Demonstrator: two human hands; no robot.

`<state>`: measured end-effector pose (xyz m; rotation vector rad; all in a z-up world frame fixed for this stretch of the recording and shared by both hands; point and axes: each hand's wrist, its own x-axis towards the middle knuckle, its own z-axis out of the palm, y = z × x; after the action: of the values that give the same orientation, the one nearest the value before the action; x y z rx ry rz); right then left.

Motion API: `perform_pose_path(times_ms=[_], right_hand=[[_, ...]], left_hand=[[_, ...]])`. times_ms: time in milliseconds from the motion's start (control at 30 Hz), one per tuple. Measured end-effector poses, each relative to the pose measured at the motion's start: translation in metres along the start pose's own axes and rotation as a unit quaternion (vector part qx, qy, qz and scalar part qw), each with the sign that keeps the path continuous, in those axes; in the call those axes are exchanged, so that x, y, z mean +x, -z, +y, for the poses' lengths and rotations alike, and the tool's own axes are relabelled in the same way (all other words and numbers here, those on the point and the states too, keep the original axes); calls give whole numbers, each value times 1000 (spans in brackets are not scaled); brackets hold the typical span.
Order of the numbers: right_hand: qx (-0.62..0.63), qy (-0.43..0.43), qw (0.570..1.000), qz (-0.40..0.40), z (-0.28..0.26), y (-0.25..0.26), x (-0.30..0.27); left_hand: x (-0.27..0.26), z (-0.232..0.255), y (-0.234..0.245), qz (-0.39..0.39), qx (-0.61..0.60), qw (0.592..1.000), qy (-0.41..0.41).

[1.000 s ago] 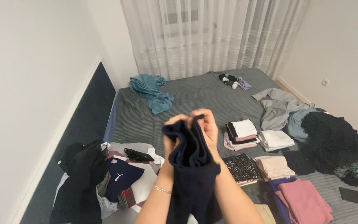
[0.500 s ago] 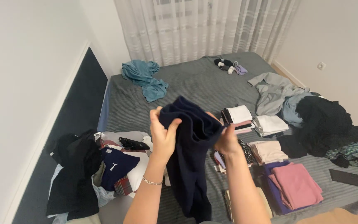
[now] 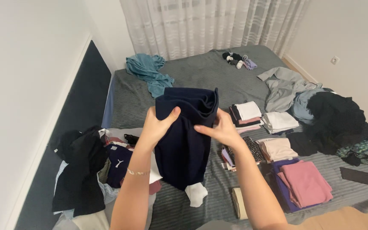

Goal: Folding various items of laundry and organizing them into stacks on a bed

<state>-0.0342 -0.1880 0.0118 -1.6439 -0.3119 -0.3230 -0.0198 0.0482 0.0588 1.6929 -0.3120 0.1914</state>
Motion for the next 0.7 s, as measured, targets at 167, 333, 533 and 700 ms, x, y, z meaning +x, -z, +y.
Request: perform_pose_path(times_ms=[167, 333, 533, 700], right_hand=[[-311, -210, 892, -252, -60, 28, -32], [-130, -347, 886, -279, -14, -9, -58], [408, -327, 848, -84, 214, -10, -43], [327, -318, 890, -3, 184, -12, -3]], left_hand=[[-12, 28, -8, 148, -25, 982, 114], [-5, 48, 0, 148, -108, 982, 43], [12, 55, 9, 188, -50, 980, 47], [46, 24, 26, 176, 4, 983, 53]])
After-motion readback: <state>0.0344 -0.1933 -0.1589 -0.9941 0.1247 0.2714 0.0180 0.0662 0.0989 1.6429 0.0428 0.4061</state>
